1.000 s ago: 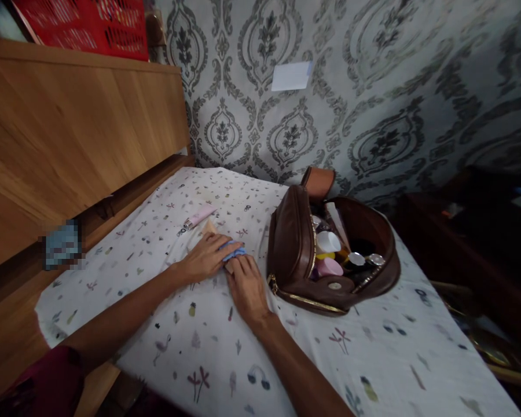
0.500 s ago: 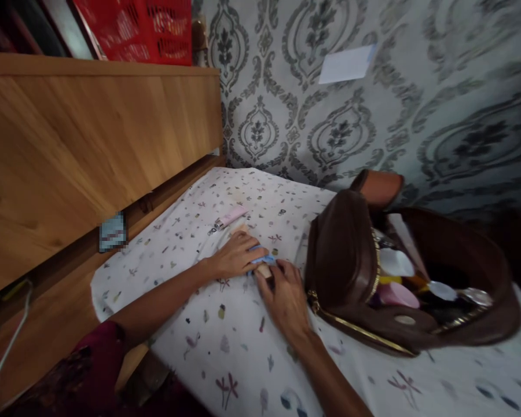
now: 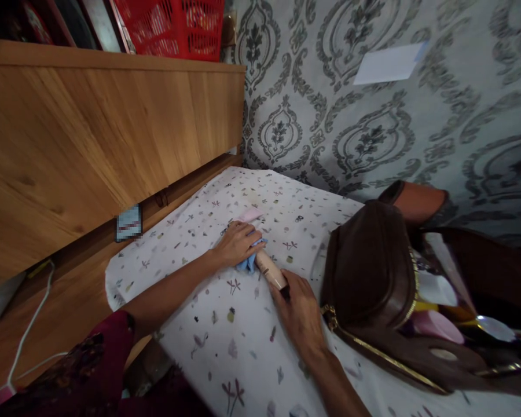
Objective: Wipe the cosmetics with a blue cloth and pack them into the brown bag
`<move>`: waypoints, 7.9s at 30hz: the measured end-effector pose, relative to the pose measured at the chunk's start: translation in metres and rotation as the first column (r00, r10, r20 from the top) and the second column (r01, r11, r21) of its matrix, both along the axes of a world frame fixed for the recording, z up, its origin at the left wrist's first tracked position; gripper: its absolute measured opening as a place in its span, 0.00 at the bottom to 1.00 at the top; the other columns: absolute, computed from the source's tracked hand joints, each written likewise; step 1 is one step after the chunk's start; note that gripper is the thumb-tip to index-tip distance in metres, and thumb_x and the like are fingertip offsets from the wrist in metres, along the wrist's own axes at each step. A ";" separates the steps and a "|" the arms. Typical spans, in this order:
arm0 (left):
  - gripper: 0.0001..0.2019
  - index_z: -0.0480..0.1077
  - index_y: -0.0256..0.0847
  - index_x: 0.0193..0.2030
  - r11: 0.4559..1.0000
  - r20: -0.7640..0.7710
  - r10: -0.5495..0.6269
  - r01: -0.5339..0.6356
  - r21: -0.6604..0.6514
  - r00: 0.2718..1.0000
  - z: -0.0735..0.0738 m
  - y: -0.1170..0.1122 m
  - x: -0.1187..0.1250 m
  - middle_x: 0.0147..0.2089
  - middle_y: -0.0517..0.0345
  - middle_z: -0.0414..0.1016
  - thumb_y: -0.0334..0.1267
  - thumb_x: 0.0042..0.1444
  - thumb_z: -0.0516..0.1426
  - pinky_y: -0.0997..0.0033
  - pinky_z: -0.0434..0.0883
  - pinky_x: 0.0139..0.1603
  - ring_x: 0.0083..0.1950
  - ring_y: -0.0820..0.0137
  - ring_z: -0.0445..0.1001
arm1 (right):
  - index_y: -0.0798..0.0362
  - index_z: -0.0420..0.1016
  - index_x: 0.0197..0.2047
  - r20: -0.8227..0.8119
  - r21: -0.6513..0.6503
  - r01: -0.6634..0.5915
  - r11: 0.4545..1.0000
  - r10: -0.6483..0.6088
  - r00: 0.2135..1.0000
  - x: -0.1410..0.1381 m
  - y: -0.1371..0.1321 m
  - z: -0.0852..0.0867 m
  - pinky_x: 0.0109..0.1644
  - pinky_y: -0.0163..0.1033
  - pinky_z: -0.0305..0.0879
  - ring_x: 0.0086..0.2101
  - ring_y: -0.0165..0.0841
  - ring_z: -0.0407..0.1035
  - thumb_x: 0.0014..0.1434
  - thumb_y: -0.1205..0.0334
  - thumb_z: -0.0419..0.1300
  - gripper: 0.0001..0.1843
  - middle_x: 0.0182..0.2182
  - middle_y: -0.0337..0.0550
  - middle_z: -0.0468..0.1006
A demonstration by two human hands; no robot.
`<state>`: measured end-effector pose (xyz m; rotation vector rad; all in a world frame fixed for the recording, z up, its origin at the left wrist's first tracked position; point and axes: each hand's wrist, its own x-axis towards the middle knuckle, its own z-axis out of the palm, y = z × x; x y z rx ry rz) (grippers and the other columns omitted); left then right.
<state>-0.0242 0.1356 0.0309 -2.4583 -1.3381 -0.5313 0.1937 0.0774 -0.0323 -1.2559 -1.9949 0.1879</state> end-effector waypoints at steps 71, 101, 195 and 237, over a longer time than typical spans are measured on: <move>0.17 0.75 0.37 0.43 0.968 0.003 -0.248 0.248 -0.032 0.969 -0.015 -0.027 0.030 0.41 0.48 0.78 0.43 0.69 0.47 0.58 0.60 0.51 0.47 0.60 0.73 | 0.55 0.77 0.46 -0.139 -0.227 0.014 0.974 -0.047 0.989 -0.003 -0.019 0.020 0.38 0.44 0.69 0.30 0.38 0.71 0.55 0.40 0.60 0.28 0.33 0.47 0.79; 0.19 0.74 0.38 0.41 0.966 -0.070 -0.256 0.253 -0.046 0.964 -0.003 -0.029 0.030 0.39 0.50 0.79 0.46 0.70 0.47 0.59 0.61 0.46 0.43 0.61 0.75 | 0.54 0.77 0.43 -0.079 -0.157 -0.028 0.987 0.015 0.997 -0.002 -0.018 0.019 0.43 0.48 0.69 0.36 0.43 0.72 0.58 0.43 0.58 0.22 0.37 0.52 0.80; 0.10 0.66 0.44 0.39 0.906 -0.189 -0.077 -0.010 -0.423 0.979 0.032 -0.091 -0.079 0.40 0.59 0.76 0.48 0.61 0.58 0.69 0.59 0.29 0.39 0.64 0.75 | 0.50 0.71 0.48 -0.466 -0.357 -0.374 0.856 0.184 0.865 -0.019 -0.040 0.036 0.37 0.38 0.71 0.34 0.32 0.72 0.50 0.60 0.66 0.21 0.41 0.42 0.77; 0.31 0.66 0.42 0.47 0.930 -0.122 -0.171 0.119 -0.349 0.978 0.016 -0.055 -0.045 0.44 0.52 0.75 0.69 0.53 0.55 0.66 0.64 0.41 0.45 0.59 0.73 | 0.51 0.75 0.45 -0.533 -0.276 -0.244 0.930 0.063 0.844 -0.008 -0.045 0.027 0.42 0.42 0.71 0.35 0.35 0.72 0.53 0.48 0.68 0.21 0.38 0.43 0.78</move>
